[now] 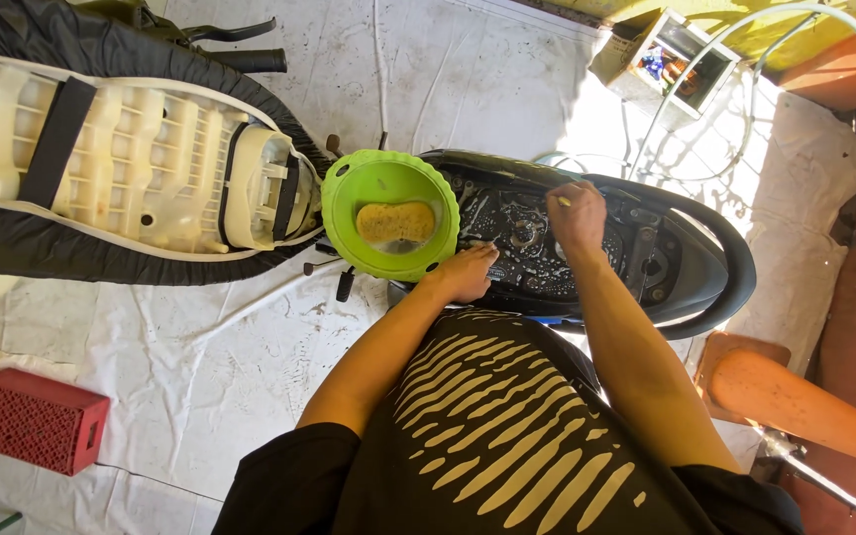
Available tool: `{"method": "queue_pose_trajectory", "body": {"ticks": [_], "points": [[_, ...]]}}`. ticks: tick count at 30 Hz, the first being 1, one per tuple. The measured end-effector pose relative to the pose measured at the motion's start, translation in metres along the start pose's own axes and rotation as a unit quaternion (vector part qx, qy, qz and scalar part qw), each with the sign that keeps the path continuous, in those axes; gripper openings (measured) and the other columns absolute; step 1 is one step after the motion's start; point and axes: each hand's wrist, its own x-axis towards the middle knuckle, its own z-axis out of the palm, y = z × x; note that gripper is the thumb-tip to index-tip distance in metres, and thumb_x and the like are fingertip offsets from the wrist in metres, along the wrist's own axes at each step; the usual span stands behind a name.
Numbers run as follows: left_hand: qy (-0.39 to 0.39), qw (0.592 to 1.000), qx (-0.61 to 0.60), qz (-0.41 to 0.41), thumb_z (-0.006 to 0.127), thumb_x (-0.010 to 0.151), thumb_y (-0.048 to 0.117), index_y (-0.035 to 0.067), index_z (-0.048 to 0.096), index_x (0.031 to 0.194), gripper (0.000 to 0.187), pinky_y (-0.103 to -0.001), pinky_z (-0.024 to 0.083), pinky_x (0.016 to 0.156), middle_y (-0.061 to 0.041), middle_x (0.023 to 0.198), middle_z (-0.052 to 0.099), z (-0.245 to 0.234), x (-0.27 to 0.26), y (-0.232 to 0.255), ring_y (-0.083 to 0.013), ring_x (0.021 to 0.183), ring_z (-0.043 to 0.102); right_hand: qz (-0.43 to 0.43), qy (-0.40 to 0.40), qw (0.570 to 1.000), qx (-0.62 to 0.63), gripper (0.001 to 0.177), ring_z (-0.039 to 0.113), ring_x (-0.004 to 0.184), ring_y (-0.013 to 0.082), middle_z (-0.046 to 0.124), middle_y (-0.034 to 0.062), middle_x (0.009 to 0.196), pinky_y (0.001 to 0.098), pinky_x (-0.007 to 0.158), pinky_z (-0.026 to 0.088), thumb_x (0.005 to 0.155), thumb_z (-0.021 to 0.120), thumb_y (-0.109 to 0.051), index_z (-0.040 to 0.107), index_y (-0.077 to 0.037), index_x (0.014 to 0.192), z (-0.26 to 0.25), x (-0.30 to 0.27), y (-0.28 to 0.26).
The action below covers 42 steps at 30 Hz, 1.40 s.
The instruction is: The person cleans the under-seat storage compartment of a motorcycle using a sponge and soapy water from a green bucket. They scrub the interior surfaces of the compartment thoroughly, repeatedly dipping the sponge into the bucket to reload it with soap.
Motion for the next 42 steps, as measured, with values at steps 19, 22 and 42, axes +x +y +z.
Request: {"method": "queue_pose_trajectory", "body": {"ticks": [19, 22, 42], "points": [[-0.014, 0.999, -0.011, -0.038, 0.047, 0.088, 0.024, -0.003, 0.028, 0.160, 0.078, -0.063, 0.029, 0.119, -0.022, 0.170, 0.016, 0.002, -0.042, 0.012, -0.0383, 0.157, 0.017, -0.105, -0.144, 0.984, 0.000, 0.018, 0.072, 0.092, 0.0424, 0.071, 0.0101, 0.107, 0.0547, 0.082, 0.061, 0.084, 0.066, -0.027, 0.079, -0.018, 0.092, 0.030, 0.006, -0.035], [-0.025, 0.999, 0.001, -0.035, 0.048, 0.089, 0.025, -0.004, 0.028, 0.160, 0.079, -0.063, 0.028, 0.119, -0.023, 0.170, 0.015, 0.005, -0.039, 0.011, -0.0388, 0.157, 0.016, -0.153, -0.125, 0.980, -0.016, 0.016, 0.071, 0.089, 0.0433, 0.069, 0.0101, 0.105, 0.0540, 0.078, 0.060, 0.085, 0.064, -0.023, 0.076, -0.015, 0.090, -0.033, -0.023, -0.033], [-0.051, 0.995, 0.085, -0.016, 0.051, 0.091, 0.024, -0.003, 0.026, 0.160, 0.079, -0.061, 0.019, 0.124, -0.024, 0.170, 0.013, -0.003, -0.030, 0.055, -0.0404, 0.158, 0.012, -0.262, 0.073, 0.956, -0.112, 0.017, 0.069, 0.067, 0.0249, 0.067, -0.0003, 0.078, 0.0321, 0.053, 0.056, 0.075, 0.074, -0.011, 0.063, -0.020, 0.065, -0.041, -0.163, -0.010]]}}
